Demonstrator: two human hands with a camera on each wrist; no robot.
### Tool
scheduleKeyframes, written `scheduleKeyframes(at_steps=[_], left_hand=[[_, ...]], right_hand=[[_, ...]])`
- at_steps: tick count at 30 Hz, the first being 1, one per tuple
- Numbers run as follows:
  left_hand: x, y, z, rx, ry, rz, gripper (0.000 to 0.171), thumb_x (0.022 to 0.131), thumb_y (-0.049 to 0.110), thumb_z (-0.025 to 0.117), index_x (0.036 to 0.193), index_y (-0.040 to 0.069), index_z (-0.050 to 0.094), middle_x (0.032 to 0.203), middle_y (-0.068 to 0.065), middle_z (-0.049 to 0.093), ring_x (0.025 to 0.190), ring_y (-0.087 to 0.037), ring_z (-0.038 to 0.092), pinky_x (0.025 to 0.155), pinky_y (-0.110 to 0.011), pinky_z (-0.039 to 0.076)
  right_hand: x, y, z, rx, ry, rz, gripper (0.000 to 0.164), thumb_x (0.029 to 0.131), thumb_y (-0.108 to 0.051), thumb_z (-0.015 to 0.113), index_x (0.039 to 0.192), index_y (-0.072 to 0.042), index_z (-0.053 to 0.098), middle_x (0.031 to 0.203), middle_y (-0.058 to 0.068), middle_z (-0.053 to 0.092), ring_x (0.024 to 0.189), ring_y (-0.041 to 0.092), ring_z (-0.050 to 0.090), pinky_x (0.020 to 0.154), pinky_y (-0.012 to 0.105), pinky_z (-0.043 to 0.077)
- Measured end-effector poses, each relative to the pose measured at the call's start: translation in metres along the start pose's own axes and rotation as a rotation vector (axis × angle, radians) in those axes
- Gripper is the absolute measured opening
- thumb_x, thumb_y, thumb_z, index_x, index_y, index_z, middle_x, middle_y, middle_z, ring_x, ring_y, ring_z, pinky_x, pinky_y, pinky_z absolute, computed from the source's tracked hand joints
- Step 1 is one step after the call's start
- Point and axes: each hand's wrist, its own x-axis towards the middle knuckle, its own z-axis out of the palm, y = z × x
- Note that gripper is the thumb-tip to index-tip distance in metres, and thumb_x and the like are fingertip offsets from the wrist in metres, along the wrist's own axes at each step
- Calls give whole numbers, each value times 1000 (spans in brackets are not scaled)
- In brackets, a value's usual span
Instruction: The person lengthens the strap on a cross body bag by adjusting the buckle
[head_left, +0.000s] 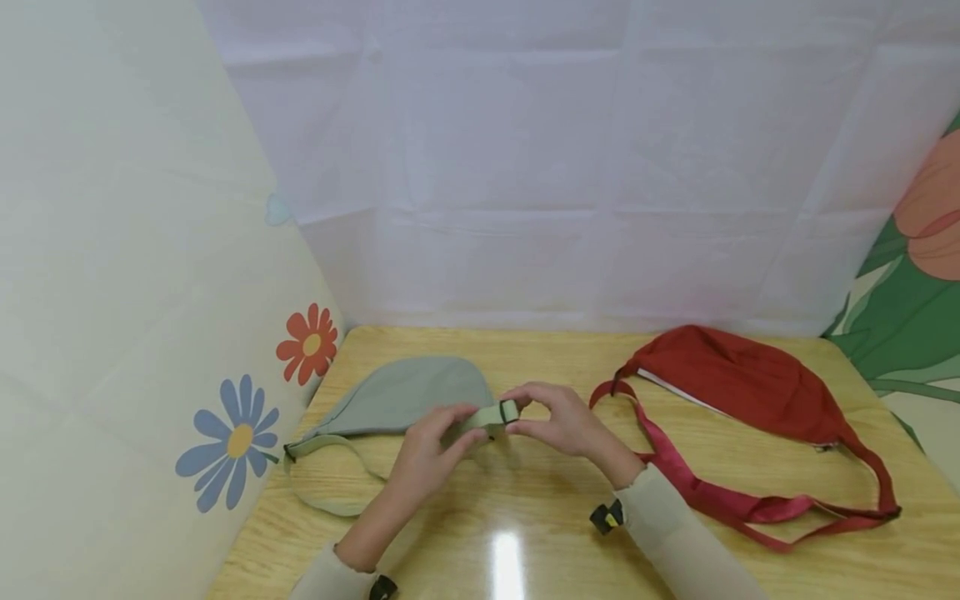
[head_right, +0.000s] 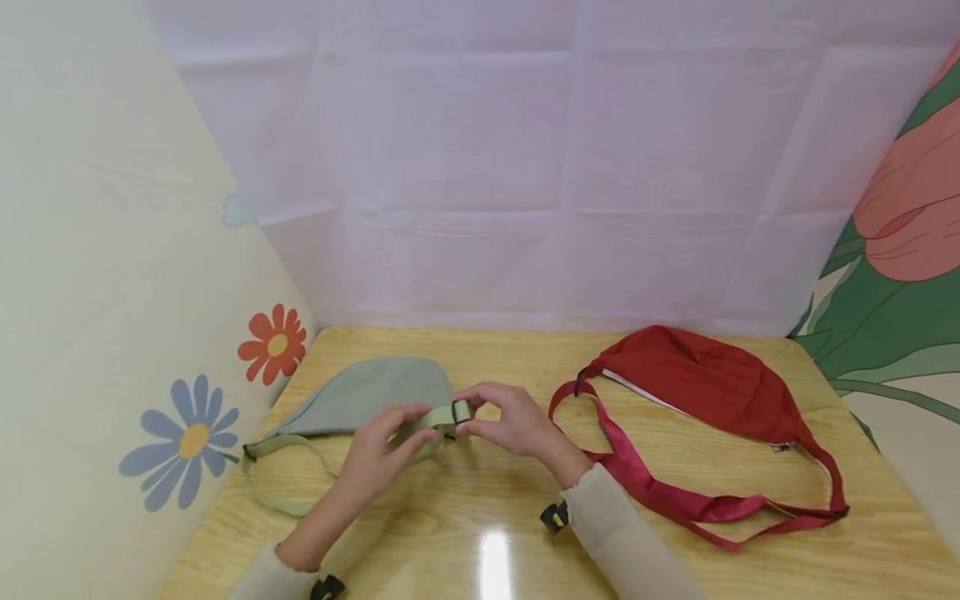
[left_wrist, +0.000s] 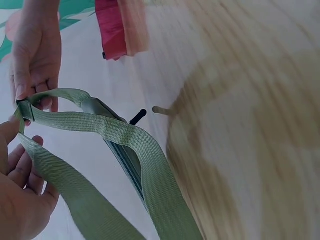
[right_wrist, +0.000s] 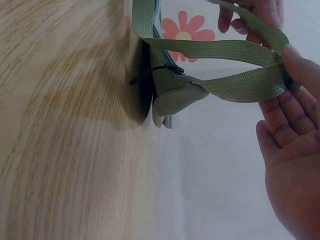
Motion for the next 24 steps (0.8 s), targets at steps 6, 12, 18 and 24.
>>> scheduleKeyframes(at_steps=[6, 12, 18, 24], left_hand=[[2, -3, 1, 20, 46, 127, 32, 84, 12, 82, 114, 7, 72, 104, -3, 72, 94, -18, 61, 74, -31, 53], [3, -2, 3, 42, 29, 137, 32, 81, 12, 85, 110, 7, 73, 103, -3, 74, 96, -18, 60, 76, -33, 53], [5, 3, 8, 65, 21, 114, 31, 80, 11, 85, 110, 6, 74, 101, -3, 75, 95, -18, 60, 77, -32, 53], [8, 9, 9, 63, 1, 87, 31, 83, 12, 83, 112, 8, 75, 104, -2, 75, 97, -19, 62, 78, -34, 54]], right_hand=[[-1, 2, 0, -5, -8, -2, 34, 90, -20, 79, 123, -16, 70, 103, -5, 72, 100, 12, 66, 99, 54, 49], [-1, 3, 1, 16, -32, -13, 34, 91, -18, 78, 124, -13, 69, 106, -3, 72, 102, 13, 66, 98, 58, 49], [0, 2, 1, 32, -50, -9, 35, 91, -19, 78, 124, -12, 69, 108, -3, 72, 104, 14, 66, 99, 58, 48], [0, 2, 1, 34, -57, -1, 35, 90, -19, 78, 124, -15, 69, 110, -3, 72, 105, 13, 66, 101, 55, 48]])
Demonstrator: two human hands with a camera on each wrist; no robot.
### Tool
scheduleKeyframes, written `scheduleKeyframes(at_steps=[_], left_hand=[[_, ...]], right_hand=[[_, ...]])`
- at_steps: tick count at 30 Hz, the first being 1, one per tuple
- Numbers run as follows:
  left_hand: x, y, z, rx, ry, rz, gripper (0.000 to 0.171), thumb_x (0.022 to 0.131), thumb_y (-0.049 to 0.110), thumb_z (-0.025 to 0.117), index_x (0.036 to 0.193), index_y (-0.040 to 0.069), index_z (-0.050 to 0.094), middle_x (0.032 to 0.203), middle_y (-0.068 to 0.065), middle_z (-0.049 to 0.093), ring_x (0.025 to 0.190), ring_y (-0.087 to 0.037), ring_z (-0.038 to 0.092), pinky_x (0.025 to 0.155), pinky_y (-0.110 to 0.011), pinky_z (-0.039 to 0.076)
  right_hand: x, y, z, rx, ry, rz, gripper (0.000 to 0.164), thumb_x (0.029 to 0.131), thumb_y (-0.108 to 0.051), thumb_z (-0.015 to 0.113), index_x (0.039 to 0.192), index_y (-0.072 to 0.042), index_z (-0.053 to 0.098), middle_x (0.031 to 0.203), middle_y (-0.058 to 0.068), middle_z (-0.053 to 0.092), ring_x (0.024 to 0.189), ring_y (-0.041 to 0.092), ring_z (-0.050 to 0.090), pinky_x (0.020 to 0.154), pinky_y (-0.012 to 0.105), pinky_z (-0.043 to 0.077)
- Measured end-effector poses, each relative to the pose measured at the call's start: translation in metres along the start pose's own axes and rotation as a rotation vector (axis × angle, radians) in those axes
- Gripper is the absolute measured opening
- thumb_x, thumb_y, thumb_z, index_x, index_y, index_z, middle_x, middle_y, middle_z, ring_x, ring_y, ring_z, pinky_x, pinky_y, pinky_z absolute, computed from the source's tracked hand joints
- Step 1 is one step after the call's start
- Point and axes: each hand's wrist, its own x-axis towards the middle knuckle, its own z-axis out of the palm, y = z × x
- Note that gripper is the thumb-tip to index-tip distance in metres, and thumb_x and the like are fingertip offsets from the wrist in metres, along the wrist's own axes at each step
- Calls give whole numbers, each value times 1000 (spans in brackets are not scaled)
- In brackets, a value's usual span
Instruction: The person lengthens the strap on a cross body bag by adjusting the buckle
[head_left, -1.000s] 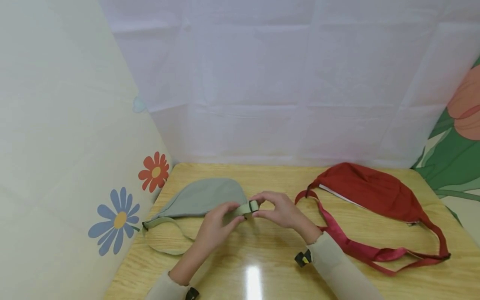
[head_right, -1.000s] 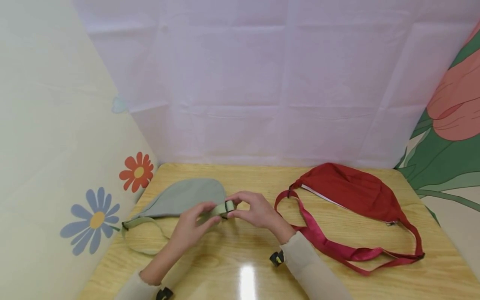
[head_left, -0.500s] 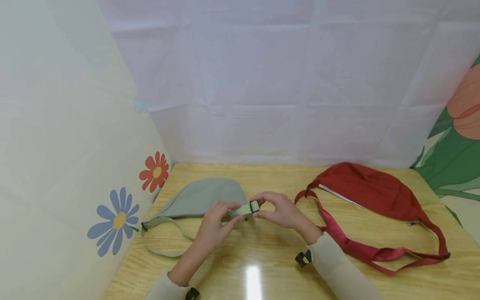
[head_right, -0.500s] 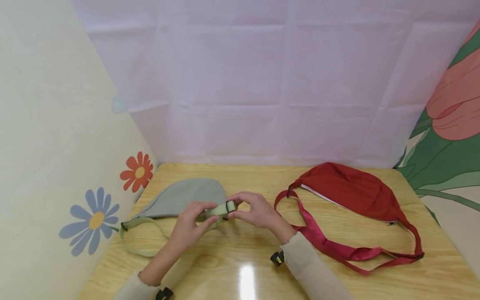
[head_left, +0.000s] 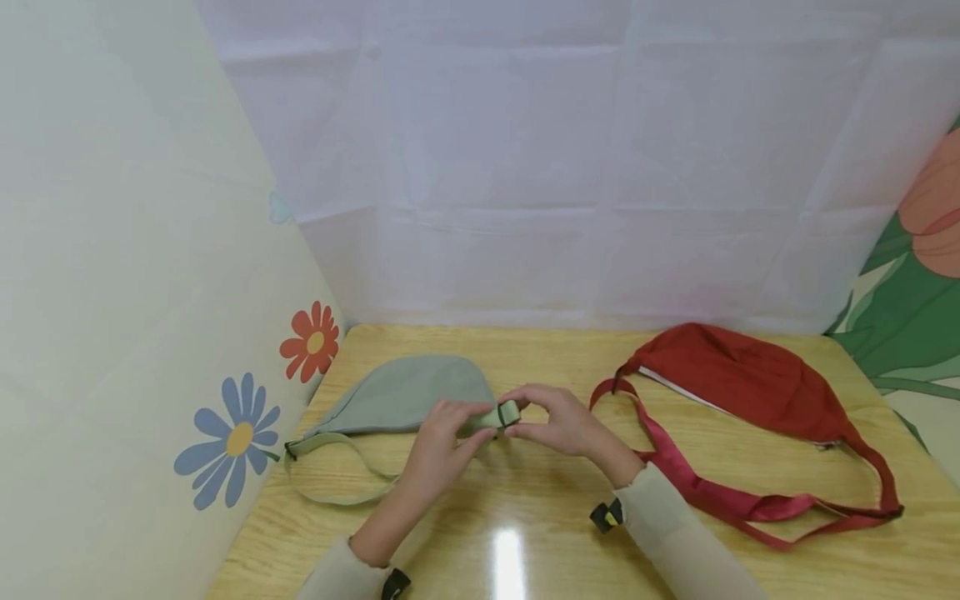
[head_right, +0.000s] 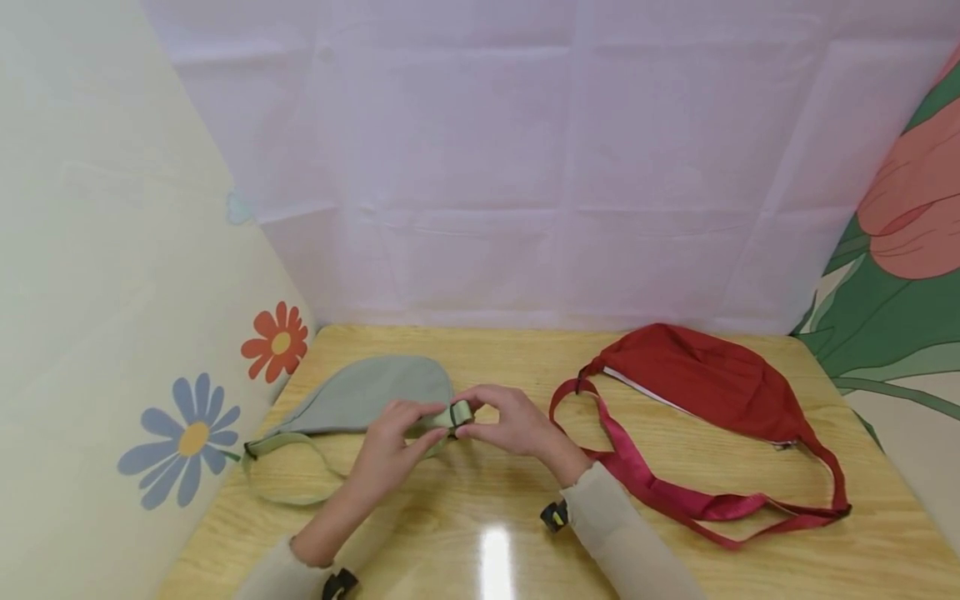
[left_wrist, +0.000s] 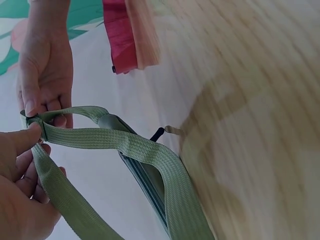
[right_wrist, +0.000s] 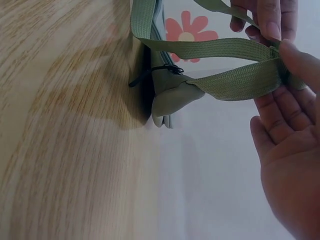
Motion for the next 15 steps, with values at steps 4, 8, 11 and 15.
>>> scheduleKeyframes(at_steps=[4, 8, 11, 15], left_hand=[[1, 1, 1, 4, -4, -31, 32, 83, 14, 83, 114, 10, 75, 105, -2, 76, 97, -18, 62, 77, -34, 54], [1, 1, 2, 14, 3, -40, 34, 82, 15, 84, 114, 9, 75, 105, -2, 76, 96, -18, 63, 76, -33, 54], [1, 0, 2, 10, -3, -47, 34, 83, 15, 84, 115, 9, 75, 106, -3, 76, 96, -18, 63, 77, -34, 55], [1, -1, 2, 5, -7, -43, 32, 83, 15, 84, 113, 10, 75, 105, -2, 75, 96, -18, 64, 78, -35, 55]], right_hand=[[0, -1, -1, -7, 0, -11, 36, 90, -19, 78, 124, -14, 69, 112, -2, 72, 105, 14, 66, 100, 53, 49], [0, -1, -1, -17, -9, -25, 41, 91, -19, 77, 130, -12, 66, 115, 0, 72, 107, 15, 66, 99, 55, 49], [0, -2, -2, -29, -17, -46, 41, 93, -20, 75, 132, -10, 64, 117, 2, 71, 108, 17, 66, 97, 55, 51], [1, -3, -3, -65, -29, -96, 34, 95, -17, 73, 127, -9, 65, 121, 3, 71, 111, 18, 66, 97, 49, 53]])
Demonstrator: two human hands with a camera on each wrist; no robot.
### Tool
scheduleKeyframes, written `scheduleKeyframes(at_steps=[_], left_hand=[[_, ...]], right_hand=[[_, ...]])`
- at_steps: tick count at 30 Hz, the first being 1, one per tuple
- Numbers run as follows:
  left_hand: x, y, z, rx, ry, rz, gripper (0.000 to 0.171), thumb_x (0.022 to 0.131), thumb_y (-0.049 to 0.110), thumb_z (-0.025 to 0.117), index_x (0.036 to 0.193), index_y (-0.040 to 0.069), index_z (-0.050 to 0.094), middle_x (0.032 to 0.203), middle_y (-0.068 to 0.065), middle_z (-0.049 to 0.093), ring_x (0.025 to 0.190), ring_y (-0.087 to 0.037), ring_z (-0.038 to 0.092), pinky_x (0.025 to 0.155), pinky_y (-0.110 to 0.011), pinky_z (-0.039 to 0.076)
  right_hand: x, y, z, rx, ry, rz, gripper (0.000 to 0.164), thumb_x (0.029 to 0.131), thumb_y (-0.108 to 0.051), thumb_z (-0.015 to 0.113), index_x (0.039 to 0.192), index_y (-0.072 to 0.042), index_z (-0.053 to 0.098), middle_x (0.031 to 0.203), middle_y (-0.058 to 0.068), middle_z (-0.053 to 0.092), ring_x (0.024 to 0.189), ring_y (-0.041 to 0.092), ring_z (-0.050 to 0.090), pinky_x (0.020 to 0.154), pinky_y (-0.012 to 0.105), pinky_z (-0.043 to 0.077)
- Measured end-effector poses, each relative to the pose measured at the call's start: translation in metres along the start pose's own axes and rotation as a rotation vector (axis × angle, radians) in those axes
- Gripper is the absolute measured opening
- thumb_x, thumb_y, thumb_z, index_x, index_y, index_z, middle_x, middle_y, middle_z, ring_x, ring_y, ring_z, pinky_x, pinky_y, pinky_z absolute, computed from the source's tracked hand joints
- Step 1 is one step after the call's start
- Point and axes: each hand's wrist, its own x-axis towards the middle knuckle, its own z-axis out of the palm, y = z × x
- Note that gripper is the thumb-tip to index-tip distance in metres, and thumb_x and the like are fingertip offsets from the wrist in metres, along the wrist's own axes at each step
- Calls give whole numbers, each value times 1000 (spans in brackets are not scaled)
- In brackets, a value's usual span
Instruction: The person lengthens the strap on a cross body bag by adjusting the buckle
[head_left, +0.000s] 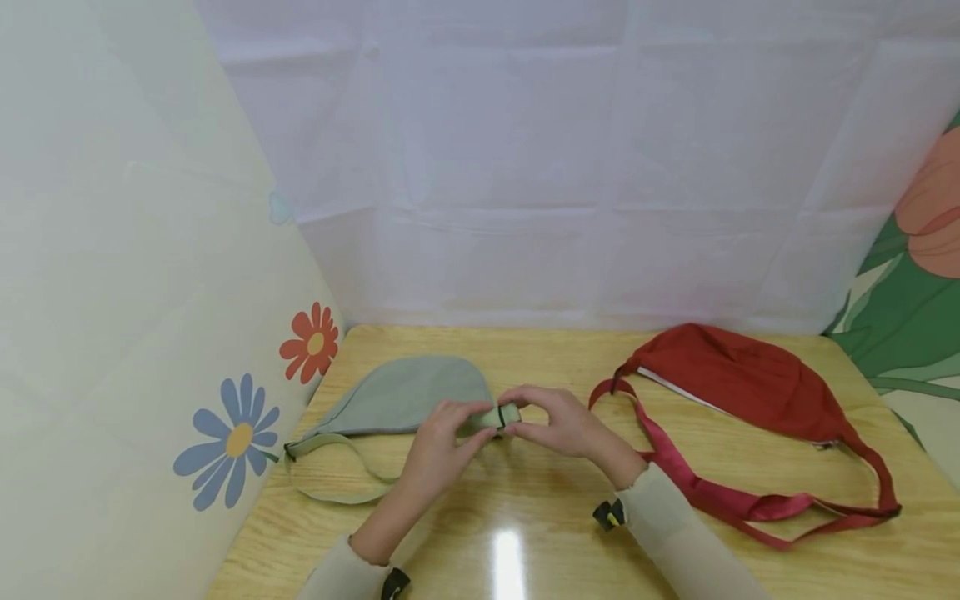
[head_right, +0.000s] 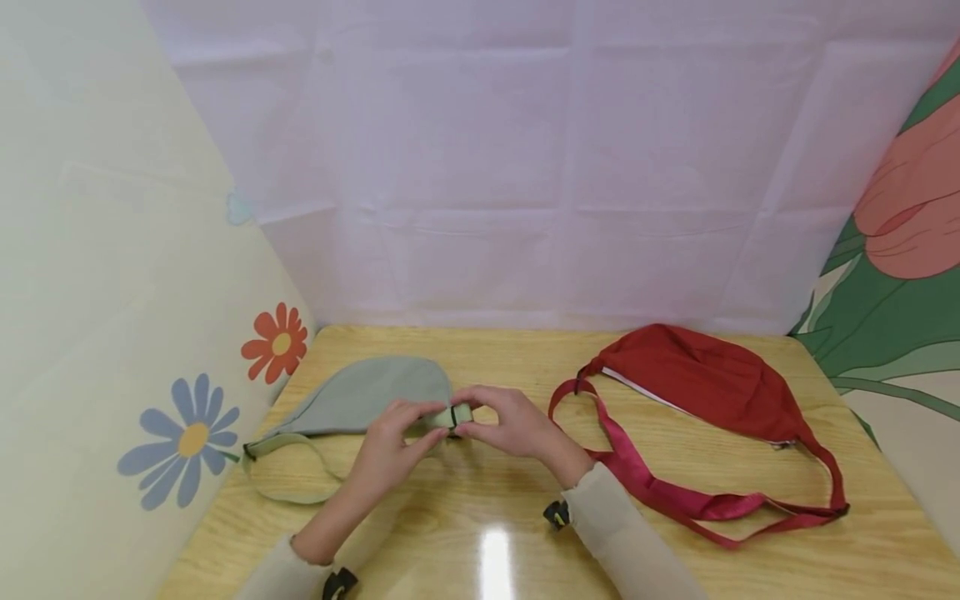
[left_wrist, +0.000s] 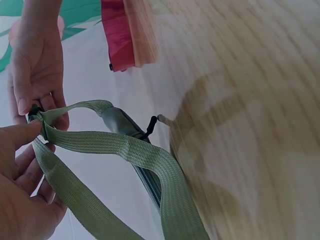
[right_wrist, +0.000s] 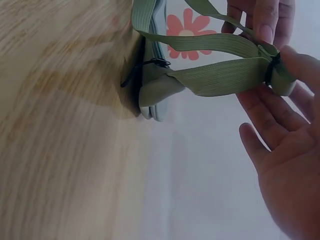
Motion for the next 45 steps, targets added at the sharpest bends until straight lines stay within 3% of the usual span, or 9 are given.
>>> scheduleKeyframes(at_steps=[4, 12, 25, 32, 38, 45], left_hand=[[-1, -1, 0, 5, -9, 1, 32, 82, 16, 85, 112, 10, 75, 104, -1, 76, 95, -18, 63, 77, -34, 55], [-1, 0, -5, 14, -41, -41, 30, 85, 18, 83, 113, 13, 75, 104, -1, 75, 96, -18, 62, 78, -36, 55], [3, 3, 6, -73, -87, -50, 39, 83, 20, 85, 118, 10, 72, 114, -4, 73, 109, -25, 63, 94, -47, 51], [0, 3, 8, -62, -40, -41, 39, 83, 22, 85, 117, 11, 72, 111, -3, 73, 104, -22, 66, 89, -44, 54], [-4, -2, 3, -35, -1, 19, 40, 82, 24, 86, 118, 13, 73, 112, -2, 73, 103, -20, 67, 87, -42, 56], [-5, -8, 0, 46, 6, 111, 41, 81, 26, 85, 118, 11, 73, 110, -4, 75, 101, -21, 69, 84, -40, 57]], right_hand=[[0, -2, -2, -64, -8, -45, 31, 95, -14, 73, 125, -9, 67, 120, 4, 71, 111, 18, 66, 95, 40, 54], [-1, -2, -7, -171, 13, -97, 31, 92, -11, 76, 121, -9, 68, 112, 2, 71, 102, 14, 66, 90, 36, 56], [1, -3, -6, -137, 89, -231, 30, 88, -5, 78, 117, -7, 69, 107, 3, 72, 96, 13, 67, 87, 30, 56], [-2, -2, -6, -71, 108, -201, 28, 90, -7, 77, 117, -8, 69, 110, 3, 72, 99, 15, 67, 88, 32, 56], [-6, 0, -8, -12, 144, -153, 26, 91, -5, 74, 115, -10, 68, 110, 2, 70, 99, 18, 67, 87, 35, 56], [-9, -2, -9, 6, 66, -62, 30, 94, -9, 72, 122, -7, 63, 117, 7, 67, 105, 19, 65, 92, 39, 54]])
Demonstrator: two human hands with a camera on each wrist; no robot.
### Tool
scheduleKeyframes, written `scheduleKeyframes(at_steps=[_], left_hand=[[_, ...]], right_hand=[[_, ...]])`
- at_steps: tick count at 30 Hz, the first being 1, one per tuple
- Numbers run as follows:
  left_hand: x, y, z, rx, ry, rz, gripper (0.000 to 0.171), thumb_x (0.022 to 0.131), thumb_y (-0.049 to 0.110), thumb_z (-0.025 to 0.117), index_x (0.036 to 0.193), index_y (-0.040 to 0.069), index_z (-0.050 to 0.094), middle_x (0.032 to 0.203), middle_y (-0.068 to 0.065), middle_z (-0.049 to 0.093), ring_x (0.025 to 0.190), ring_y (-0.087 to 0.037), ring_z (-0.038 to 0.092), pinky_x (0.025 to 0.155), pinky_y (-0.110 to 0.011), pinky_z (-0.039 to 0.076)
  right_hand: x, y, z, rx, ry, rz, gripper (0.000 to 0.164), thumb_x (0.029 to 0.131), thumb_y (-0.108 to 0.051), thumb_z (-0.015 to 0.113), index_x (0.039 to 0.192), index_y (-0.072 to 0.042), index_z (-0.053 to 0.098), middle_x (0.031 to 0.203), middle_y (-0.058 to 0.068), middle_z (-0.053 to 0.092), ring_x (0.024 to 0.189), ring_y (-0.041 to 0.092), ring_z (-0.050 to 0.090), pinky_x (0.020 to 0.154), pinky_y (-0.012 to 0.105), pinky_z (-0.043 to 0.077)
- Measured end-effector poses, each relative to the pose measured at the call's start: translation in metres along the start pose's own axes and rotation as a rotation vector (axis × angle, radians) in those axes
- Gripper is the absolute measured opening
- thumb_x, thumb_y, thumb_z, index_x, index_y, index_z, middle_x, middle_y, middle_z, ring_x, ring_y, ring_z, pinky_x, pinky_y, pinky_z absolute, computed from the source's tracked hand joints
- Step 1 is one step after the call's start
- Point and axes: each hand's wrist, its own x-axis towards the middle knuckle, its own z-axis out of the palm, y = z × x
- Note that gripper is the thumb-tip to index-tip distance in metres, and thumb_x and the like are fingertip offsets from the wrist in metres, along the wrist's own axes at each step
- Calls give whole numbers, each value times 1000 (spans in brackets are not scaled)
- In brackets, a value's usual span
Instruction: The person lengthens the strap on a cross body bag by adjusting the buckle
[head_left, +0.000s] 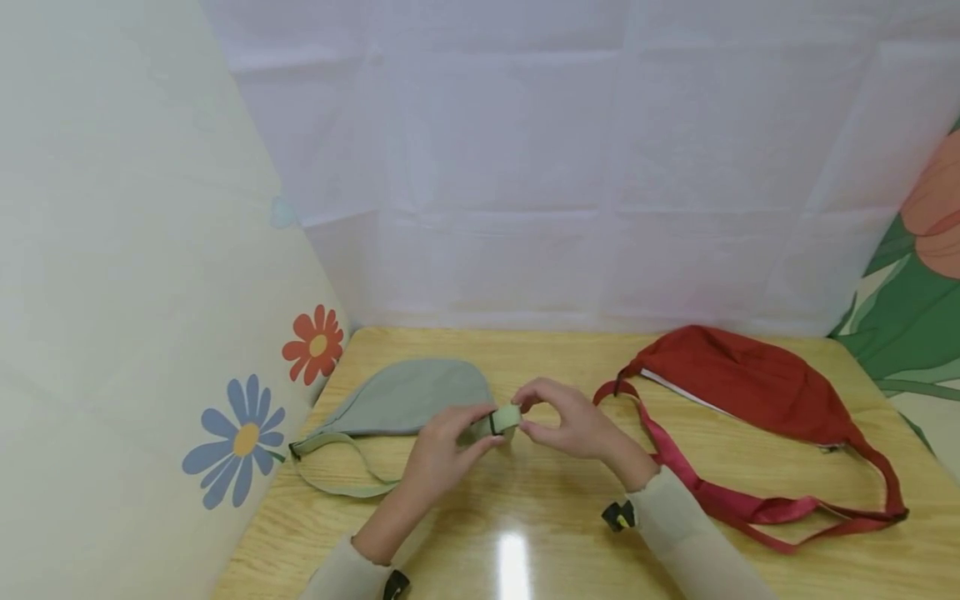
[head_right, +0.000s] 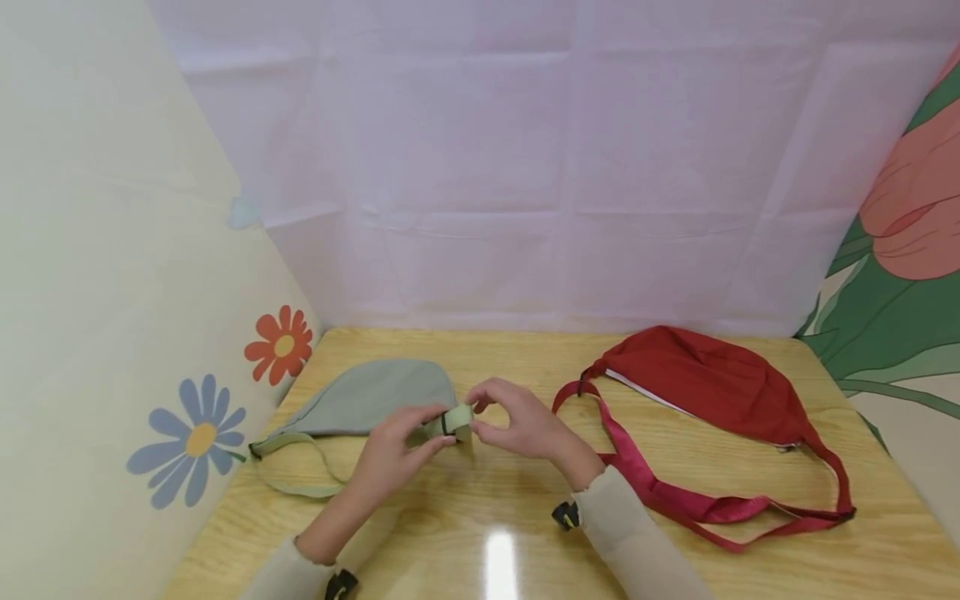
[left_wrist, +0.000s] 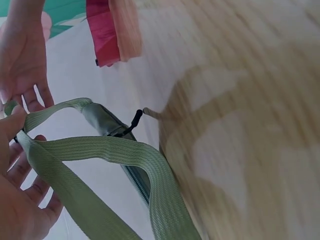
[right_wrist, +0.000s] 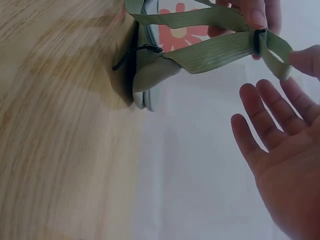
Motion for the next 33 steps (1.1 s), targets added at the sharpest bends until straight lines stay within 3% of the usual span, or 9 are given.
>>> scheduleKeyframes(at_steps=[4, 8, 11, 22, 27, 33], left_hand=[[1, 0, 1, 56, -7, 40, 40, 81, 27, 85, 116, 10, 73, 108, -6, 75, 99, -23, 70, 84, -40, 58], [1, 1, 1, 88, -1, 70, 39, 81, 27, 86, 114, 9, 74, 105, -6, 76, 95, -22, 71, 82, -40, 58], [2, 2, 1, 96, 1, 72, 39, 81, 27, 86, 113, 9, 74, 104, -6, 76, 94, -22, 71, 82, -39, 58], [-1, 2, -4, 107, -29, -7, 42, 80, 29, 86, 117, 12, 73, 107, -5, 75, 97, -22, 70, 83, -39, 58], [-1, 1, -5, 115, -30, 25, 42, 81, 28, 86, 117, 12, 73, 107, -5, 76, 95, -21, 70, 83, -39, 58], [0, 1, -4, 136, -44, 66, 41, 81, 26, 86, 116, 11, 73, 104, -4, 76, 92, -20, 70, 81, -38, 57]], right_hand=[[3, -4, 1, -78, -35, -59, 35, 93, -11, 73, 126, -6, 63, 119, 6, 66, 106, 17, 62, 92, 36, 54], [8, -11, 1, -220, -18, -139, 27, 92, -14, 76, 117, -7, 69, 112, 2, 66, 103, 15, 60, 89, 31, 53], [8, -13, 1, -279, -7, -152, 24, 91, -15, 77, 113, -8, 70, 110, 2, 66, 103, 16, 60, 89, 31, 53], [0, -5, -10, -227, 24, -71, 22, 91, -11, 77, 111, -9, 67, 109, 2, 64, 99, 19, 60, 87, 37, 54], [-1, -6, -11, -217, -11, -51, 26, 91, -13, 76, 115, -9, 67, 110, 1, 64, 100, 20, 60, 88, 37, 54], [4, -12, -7, -232, -53, -86, 37, 92, -16, 77, 126, -8, 65, 118, 3, 66, 108, 15, 59, 93, 35, 53]])
